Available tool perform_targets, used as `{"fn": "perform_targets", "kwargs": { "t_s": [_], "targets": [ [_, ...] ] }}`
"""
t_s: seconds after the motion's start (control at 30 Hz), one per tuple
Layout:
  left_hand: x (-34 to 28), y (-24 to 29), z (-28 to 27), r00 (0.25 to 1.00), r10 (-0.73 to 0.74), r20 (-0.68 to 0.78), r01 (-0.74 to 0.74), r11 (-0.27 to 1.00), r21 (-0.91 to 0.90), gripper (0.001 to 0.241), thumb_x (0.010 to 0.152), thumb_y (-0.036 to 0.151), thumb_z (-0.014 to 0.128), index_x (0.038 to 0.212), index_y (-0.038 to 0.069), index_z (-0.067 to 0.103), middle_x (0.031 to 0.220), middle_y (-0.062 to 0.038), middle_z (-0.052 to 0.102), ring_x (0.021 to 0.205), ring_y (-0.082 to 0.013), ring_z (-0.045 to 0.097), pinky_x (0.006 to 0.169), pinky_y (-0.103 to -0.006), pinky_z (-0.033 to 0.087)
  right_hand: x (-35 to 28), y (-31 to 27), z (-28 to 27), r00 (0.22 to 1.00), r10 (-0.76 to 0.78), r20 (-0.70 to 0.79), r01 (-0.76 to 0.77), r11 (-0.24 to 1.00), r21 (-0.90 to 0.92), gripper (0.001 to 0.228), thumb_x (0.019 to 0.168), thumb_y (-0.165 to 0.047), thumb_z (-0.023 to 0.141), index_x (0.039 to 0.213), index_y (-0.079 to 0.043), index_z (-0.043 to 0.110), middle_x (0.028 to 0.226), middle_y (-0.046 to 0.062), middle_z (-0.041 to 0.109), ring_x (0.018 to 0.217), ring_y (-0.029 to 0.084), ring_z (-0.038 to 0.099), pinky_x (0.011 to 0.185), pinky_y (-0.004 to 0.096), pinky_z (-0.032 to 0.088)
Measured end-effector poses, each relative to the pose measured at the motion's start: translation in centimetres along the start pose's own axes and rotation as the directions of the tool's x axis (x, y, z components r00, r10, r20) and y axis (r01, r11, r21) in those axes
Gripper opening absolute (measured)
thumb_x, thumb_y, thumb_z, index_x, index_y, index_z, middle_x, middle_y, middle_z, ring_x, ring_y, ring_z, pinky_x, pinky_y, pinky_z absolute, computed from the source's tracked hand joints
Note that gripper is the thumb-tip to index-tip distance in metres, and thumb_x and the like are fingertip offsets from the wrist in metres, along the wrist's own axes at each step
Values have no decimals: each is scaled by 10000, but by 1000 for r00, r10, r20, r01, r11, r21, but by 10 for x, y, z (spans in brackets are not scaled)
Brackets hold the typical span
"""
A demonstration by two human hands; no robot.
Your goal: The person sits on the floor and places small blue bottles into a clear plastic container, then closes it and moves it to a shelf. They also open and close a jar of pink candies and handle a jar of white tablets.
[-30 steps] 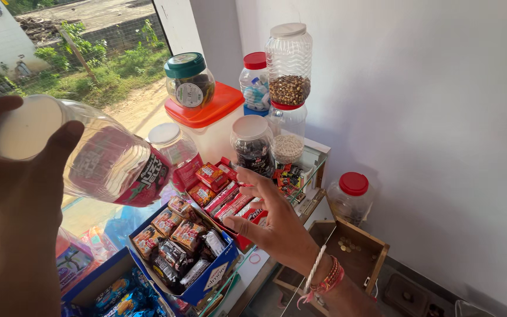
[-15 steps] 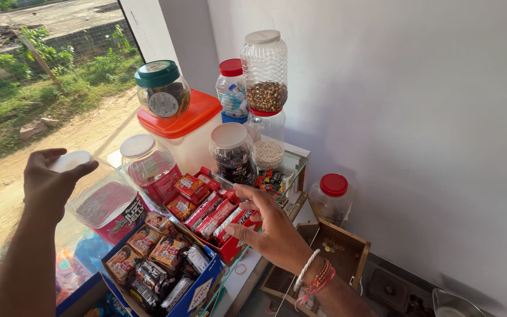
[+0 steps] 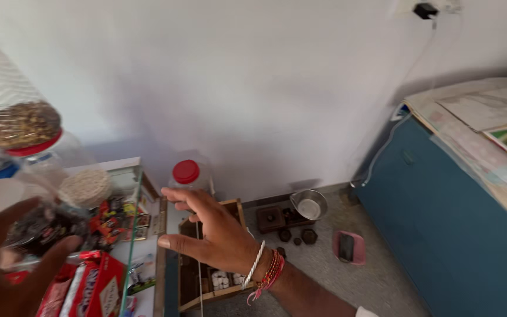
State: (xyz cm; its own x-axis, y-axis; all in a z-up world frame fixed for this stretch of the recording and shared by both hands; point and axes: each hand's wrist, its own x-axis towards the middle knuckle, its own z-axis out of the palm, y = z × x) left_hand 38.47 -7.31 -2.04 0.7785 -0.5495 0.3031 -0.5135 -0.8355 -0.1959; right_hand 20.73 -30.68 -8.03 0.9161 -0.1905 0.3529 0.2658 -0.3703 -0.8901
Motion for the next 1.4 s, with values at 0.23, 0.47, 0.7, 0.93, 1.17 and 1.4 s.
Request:
{"fn": "perform_targets", "kwargs": {
  "t_s": [0.23,0.47,0.7,0.93,1.17,1.4],
  "targets": [
    [14,218,-60,657,656,-371,-723,411,-556,739,824,346,765,1458,85,490,1556,-220,431,1386,-394,433,1082,-593,315,-89,-43,-112,913,-6,-407,-130,943,-305,651,972,-469,668,1498,-107,543,1483,101,595,1376,243,587,1074,424,529],
    [-25,365,-113,440,812,-385,-674,15,-738,691,808,162,716,1444,58,467,1338,-179,583,1228,-390,580,1013,-491,454,-187,-79,-182,646,-70,-760,-304,890,-340,484,936,-255,745,1370,-91,607,1341,65,708,1252,206,677,1021,371,539],
    [-75,483,-130,147,799,-583,-775,-274,-570,549,743,55,709,1285,98,634,1444,-265,494,1223,-428,565,1005,-516,458,-270,-84,-236,483,-219,-848,-468,753,-462,619,755,-6,739,1349,-110,601,1289,101,634,1171,237,674,933,352,568],
    [-105,576,-136,64,803,-593,-746,-357,-563,577,690,24,745,1258,77,656,1537,-296,416,1320,-479,503,1008,-540,440,-326,-76,-283,390,-242,-888,-525,734,-431,710,716,55,700,1392,-111,559,1309,120,605,1178,265,669,956,373,558],
    [-141,632,-144,21,780,-626,-682,-446,-579,501,723,8,744,1216,79,690,1489,-301,428,1313,-445,512,1048,-538,439,-380,-74,-313,291,-218,-931,-579,735,-353,714,701,38,737,1376,-117,565,1288,118,596,1153,253,674,914,374,566],
    [-165,636,-149,-38,732,-681,-662,-529,-531,566,660,-11,745,1213,77,671,1494,-303,440,1306,-465,504,1019,-542,440,-404,-78,-298,246,-239,-939,-589,733,-341,718,719,28,718,1405,-107,551,1319,128,588,1145,269,685,937,371,576]
  ]
}}
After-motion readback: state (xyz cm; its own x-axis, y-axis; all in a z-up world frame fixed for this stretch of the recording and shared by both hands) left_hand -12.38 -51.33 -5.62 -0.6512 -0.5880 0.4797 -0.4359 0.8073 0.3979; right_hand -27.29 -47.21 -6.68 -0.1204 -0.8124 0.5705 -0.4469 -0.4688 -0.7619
